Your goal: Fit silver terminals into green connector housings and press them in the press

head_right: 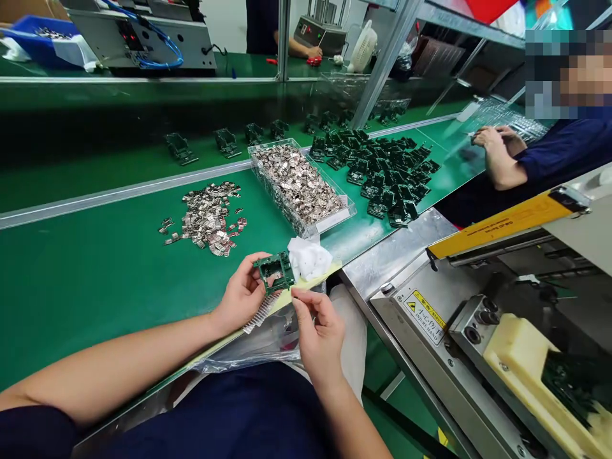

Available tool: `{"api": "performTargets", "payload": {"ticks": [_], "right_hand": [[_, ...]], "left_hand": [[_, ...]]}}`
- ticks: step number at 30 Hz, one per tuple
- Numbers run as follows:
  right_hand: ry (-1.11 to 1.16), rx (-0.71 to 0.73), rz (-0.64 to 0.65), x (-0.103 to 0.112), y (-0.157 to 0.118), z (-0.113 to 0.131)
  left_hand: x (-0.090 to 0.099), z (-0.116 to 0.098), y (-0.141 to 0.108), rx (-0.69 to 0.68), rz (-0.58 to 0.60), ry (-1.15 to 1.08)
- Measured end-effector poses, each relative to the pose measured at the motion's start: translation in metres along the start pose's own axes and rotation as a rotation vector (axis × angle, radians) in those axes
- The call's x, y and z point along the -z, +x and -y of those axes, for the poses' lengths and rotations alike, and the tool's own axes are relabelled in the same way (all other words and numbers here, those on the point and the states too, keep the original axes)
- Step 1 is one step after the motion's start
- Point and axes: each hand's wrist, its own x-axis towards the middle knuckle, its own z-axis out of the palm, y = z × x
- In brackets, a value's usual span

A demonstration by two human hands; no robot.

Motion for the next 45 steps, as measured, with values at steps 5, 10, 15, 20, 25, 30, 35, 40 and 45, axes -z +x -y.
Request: {"api": "performTargets", "payload": {"ticks": [5,10,15,20,25,30,35,40,45], "right_hand": [[-0.159,0.179,-0.155,-0.028,0.014,0.004],[-0.184,0.237,-0.116,-0.036,0.019,-0.001],[-0.195,0.264,-0.119,-0.037,0.021,-0.006],[-0.223,0.269,-0.104,-0.042,0.024,-0.006],[-0.225,0.254,-0.157,-0.044,0.025,-0.003],[0.094,0.004,-0.136,-0.044,0.027,-0.007],[0.395,-0.101,-0.013,-0.023,0.027,-0.011],[-0.001,0.282,0.148,0.054,0.006,0.004],[-0.206,0.419,-0.019,0.143,-0.045,0.012]], "left_hand": [[0.001,0.002,-0.002,-0.003,-0.022,-0.021],[0.001,0.003,0.001,-0.020,-0.074,-0.047],[-0.003,0.000,-0.001,-0.009,-0.073,-0.112],[-0.005,-0.002,-0.007,-0.107,-0.019,0.018],[-0.002,-0.001,-0.011,-0.167,-0.014,0.158],[-0.003,0.002,-0.013,-0.197,-0.032,0.228],[-0.008,-0.001,-0.014,-0.148,0.027,0.244],[-0.037,-0.012,-0.013,-0.017,0.302,0.303],[-0.104,-0.031,0.008,0.018,0.926,0.427]]}}
